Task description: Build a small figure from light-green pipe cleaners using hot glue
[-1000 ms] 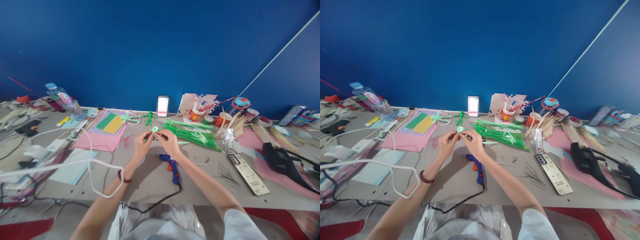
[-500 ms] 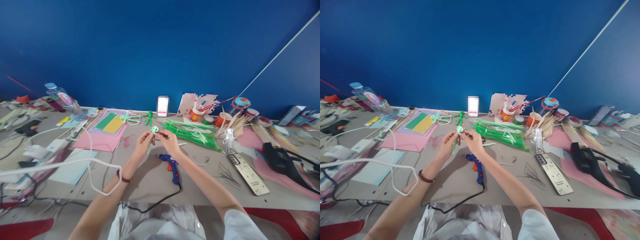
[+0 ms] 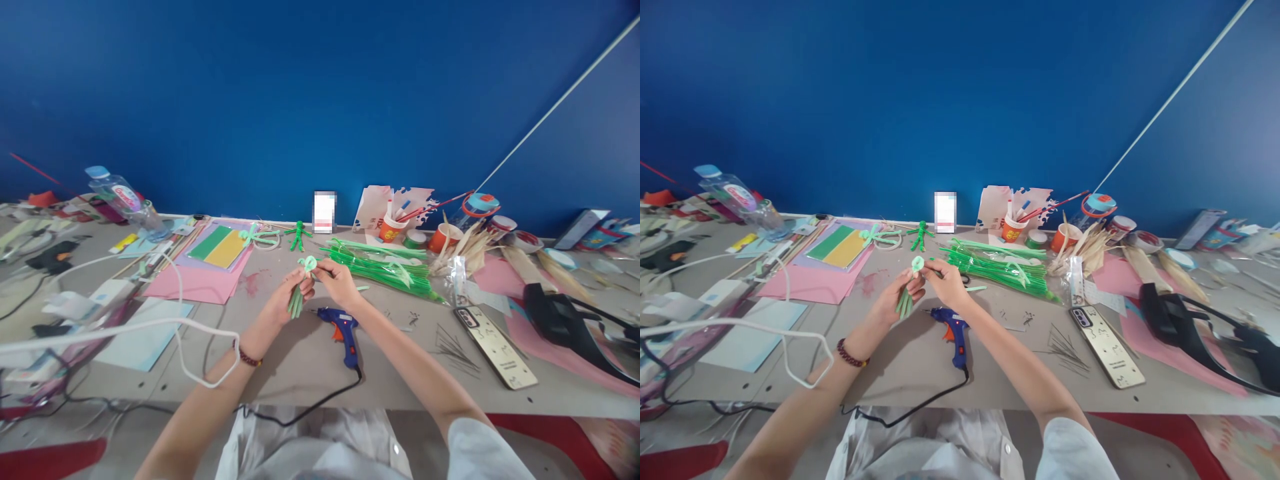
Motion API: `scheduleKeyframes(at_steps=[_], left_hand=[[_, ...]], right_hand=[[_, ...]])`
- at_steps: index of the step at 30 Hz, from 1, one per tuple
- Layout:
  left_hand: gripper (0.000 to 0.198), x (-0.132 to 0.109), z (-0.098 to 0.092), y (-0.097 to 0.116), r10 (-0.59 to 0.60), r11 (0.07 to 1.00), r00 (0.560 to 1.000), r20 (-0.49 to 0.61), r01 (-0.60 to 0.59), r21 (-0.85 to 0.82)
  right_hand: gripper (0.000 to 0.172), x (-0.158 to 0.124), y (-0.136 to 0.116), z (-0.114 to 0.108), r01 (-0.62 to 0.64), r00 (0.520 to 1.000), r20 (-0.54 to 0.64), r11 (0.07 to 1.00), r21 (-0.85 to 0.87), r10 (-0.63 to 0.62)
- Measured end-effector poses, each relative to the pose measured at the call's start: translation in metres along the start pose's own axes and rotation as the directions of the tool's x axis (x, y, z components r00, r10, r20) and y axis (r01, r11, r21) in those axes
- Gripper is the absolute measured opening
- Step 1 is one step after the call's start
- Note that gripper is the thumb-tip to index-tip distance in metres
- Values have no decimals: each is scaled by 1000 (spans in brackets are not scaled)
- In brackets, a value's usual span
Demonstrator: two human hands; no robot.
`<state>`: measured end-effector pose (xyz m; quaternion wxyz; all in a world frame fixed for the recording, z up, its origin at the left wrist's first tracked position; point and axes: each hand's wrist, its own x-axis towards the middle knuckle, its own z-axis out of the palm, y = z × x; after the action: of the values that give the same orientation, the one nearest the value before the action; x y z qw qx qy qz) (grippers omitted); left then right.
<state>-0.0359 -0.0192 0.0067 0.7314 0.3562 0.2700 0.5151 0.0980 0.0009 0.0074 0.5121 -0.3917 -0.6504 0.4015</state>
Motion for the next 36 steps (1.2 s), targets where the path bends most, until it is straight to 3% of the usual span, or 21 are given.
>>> scheduleKeyframes(at_steps=[5, 8, 11, 14, 18, 22, 26, 29, 36], left_hand=[[26, 0, 0, 0, -75, 997, 997, 9, 75, -8], [29, 2, -2, 0, -54, 992, 998, -30, 57, 116], [30, 4, -3, -1, 137, 945, 984, -113, -95, 313], [31, 5, -3, -3, 323, 882, 934, -150, -240, 404], [31, 4, -3, -6, 386, 860, 902, -194, -275, 430], [30, 3, -5, -6, 418, 845, 883, -214, -291, 448], [27, 5, -9, -4, 464, 825, 859, -217, -329, 460], [25, 6, -12, -2, 492, 802, 845, -208, -346, 487], [25, 5, -12, -3, 504, 735, 853, -135, -342, 586]], right_hand=[[21, 0, -7, 2, -225, 972, -5, 939, 259, 234], [21, 0, -8, 2, -274, 958, 0, 919, 283, 286], [16, 0, -9, 0, -199, 974, -76, 965, 169, 214], [14, -2, -11, -1, -89, 988, -128, 996, 3, 89], [13, -5, -15, -1, 6, 991, -133, 990, -138, -24], [12, -7, -17, -2, 24, 990, -129, 980, -199, -50], [14, -8, -20, -1, 57, 979, -182, 985, -164, -87], [13, -7, -21, 0, 89, 983, -155, 993, -81, -101], [16, -2, -16, 0, -30, 995, -86, 988, 151, 43]])
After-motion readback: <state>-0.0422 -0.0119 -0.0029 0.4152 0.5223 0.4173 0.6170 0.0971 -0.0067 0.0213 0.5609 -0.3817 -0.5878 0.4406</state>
